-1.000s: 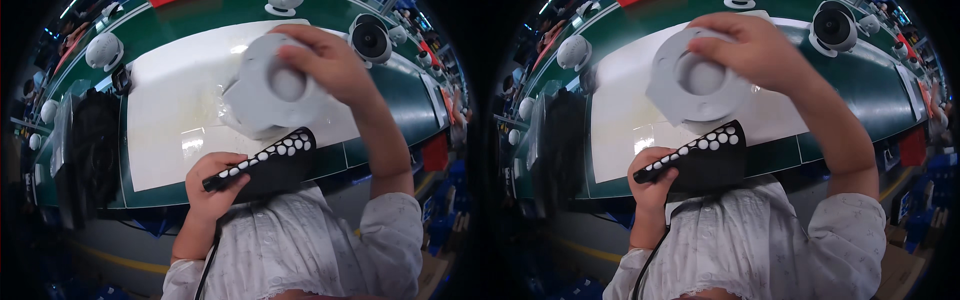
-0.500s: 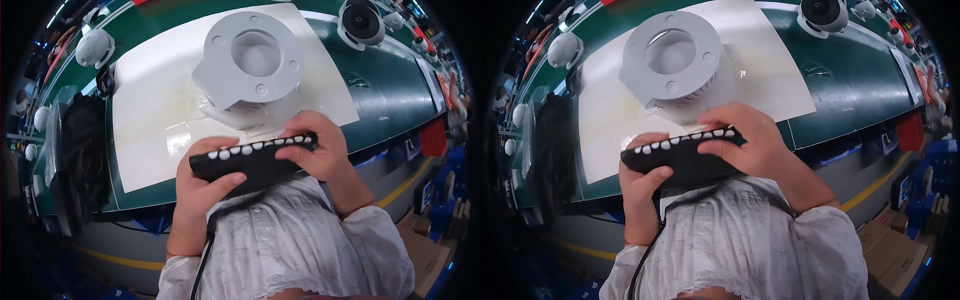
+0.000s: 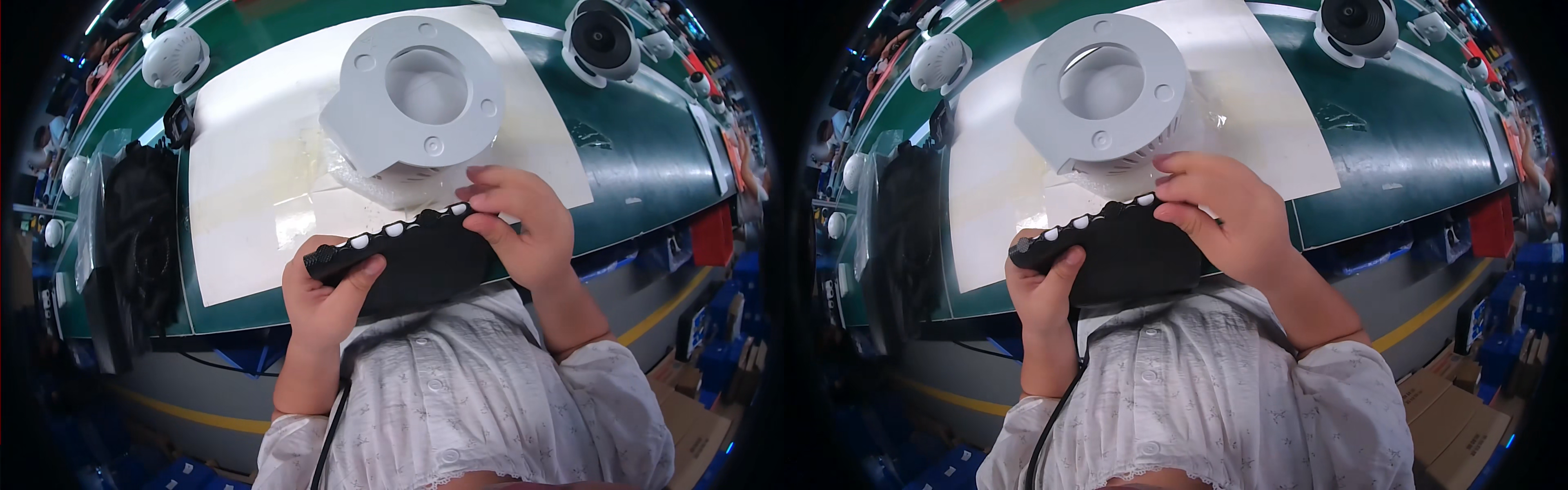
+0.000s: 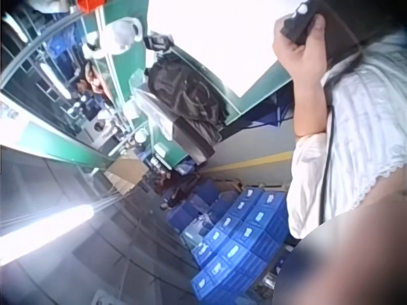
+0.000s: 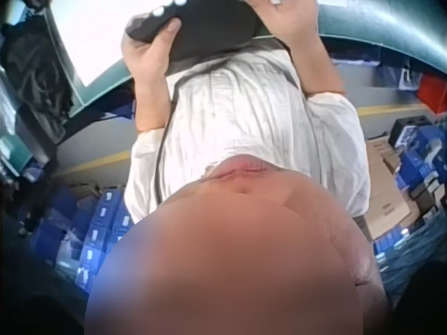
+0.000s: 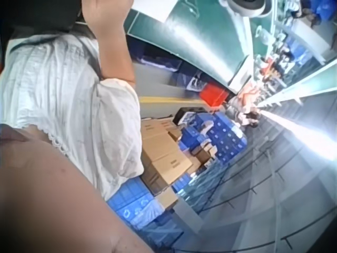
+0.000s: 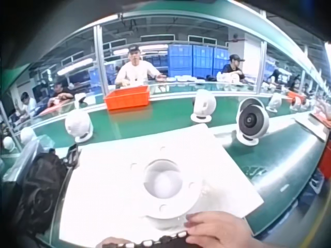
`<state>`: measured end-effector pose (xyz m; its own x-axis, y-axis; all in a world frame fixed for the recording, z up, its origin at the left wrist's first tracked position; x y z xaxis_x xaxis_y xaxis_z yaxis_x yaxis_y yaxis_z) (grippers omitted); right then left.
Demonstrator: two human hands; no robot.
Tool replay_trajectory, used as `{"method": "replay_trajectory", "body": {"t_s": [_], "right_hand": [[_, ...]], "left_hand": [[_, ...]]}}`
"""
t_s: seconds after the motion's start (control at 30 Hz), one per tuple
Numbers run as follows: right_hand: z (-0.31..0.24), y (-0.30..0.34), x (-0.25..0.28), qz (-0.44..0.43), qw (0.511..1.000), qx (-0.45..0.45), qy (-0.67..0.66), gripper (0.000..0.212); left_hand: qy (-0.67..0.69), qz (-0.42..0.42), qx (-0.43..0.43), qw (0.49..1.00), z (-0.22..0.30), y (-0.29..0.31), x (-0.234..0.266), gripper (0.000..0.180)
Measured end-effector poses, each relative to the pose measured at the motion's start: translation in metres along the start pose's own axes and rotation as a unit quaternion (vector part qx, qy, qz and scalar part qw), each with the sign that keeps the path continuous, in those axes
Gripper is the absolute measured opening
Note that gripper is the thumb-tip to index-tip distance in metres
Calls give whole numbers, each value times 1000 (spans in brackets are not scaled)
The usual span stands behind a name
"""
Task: Applying small circular anti-slip stickers to the bottom of security camera bases on an assembly line.
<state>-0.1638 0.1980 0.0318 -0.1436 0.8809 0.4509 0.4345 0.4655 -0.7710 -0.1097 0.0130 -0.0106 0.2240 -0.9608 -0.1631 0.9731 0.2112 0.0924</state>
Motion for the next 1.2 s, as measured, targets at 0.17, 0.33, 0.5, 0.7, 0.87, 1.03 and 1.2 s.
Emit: {"method": "replay_trajectory", "body": {"t_s": [0.17,0.33,0.5,0.7,0.87,1.03,1.2], "right_hand": [[-8,-1,4,35,996,63,49,24],[6,7,5,80,995,-59,-28,25],[2,7,4,69,997,-19,-30,23],[2,4,4,50,999,-20,-7,20],[-20,-5,3,32,988,118,92,27],[-22,-9,-6,22,989,115,88,33],[-20,-10,-13,27,994,102,-34,41]], "left_hand": [[13,5,13,1000,-3,-1,0,16],[13,20,20,1000,-3,-1,0,16],[-5,16,22,1000,-3,0,-1,15],[-26,19,12,999,-4,0,-1,15],[-37,23,7,999,-3,1,-1,15],[-62,29,-4,998,-3,2,-1,14],[-99,26,-21,994,-1,5,-1,17]]}}
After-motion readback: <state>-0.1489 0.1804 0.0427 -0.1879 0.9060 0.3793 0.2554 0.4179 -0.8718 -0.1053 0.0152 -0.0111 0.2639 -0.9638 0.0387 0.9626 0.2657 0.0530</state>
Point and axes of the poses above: each hand's wrist, its own y-axis away from the middle knuckle, its own x-axis out of the back of the hand, z = x × y, the point moved 7 cm from there along -y, towards the middle knuckle, and after that the axes turned 15 degrees about x, right-handed, at the moved point
